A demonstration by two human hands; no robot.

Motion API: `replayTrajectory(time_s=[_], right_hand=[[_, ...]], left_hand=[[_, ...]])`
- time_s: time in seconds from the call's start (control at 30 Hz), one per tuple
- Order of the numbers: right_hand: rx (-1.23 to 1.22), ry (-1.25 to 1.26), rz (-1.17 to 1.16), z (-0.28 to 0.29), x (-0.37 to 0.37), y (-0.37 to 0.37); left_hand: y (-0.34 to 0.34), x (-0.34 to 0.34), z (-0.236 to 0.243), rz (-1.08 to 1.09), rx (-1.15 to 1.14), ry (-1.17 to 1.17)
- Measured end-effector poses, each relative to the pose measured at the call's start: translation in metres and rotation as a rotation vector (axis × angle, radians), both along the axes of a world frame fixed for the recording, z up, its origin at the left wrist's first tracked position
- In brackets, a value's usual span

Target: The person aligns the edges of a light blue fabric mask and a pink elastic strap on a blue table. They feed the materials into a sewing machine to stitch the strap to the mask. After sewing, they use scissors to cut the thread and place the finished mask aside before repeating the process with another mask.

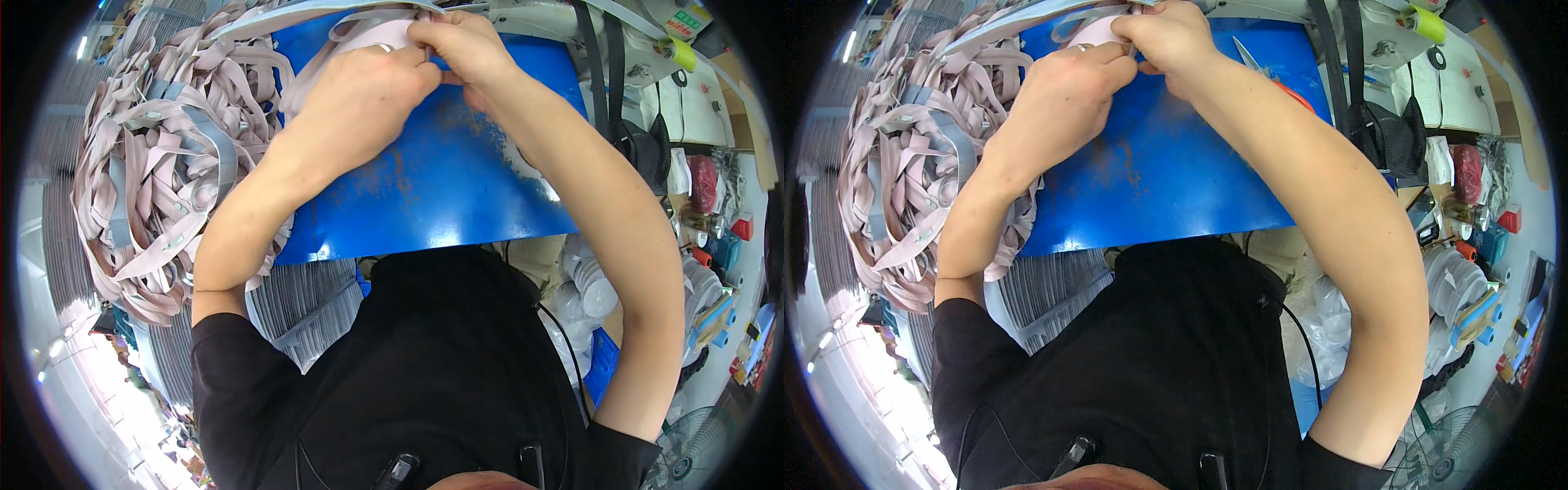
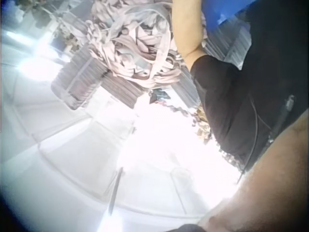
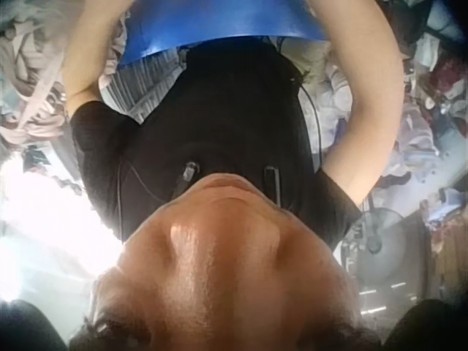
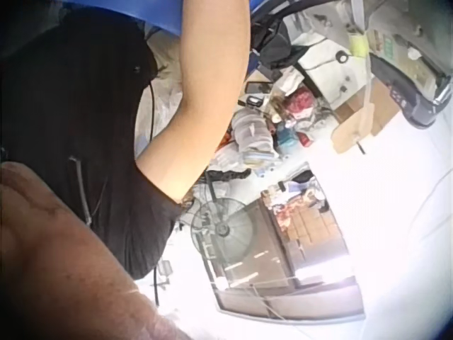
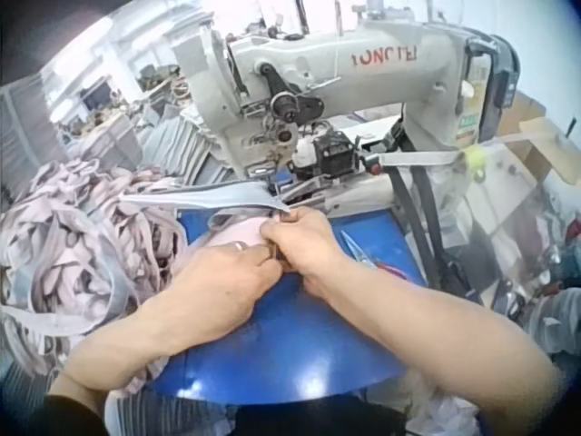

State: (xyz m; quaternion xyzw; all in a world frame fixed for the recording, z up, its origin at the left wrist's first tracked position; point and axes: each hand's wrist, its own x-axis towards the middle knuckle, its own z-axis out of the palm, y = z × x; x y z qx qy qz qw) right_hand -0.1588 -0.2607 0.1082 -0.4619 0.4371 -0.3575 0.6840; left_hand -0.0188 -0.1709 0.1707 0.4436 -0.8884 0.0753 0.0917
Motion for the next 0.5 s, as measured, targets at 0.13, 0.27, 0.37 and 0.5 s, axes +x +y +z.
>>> replayTrajectory(time_s=[0.13, 0.27, 0.37, 0.5], right_hand=[[-0.064, 0.035, -0.002, -0.013, 0.003, -0.011], [-0.053, 0.042, -0.005, -0.015, -0.002, -0.014], [-0.001, -0.071, 0.071, -0.013, -0.016, -0.011], [0.021, -0.184, 0.032, -0.014, -0.011, -0.005]], left_hand=[[-0.003, -0.017, -0.008, 0.031, 0.0, 0.116], [-0.004, -0.027, 0.002, 0.109, 0.14, 0.113], [0.002, -0.016, 0.015, -0.003, 0.125, 0.304], [-0.022, 0.021, -0.019, 0.148, -0.058, 0.308]])
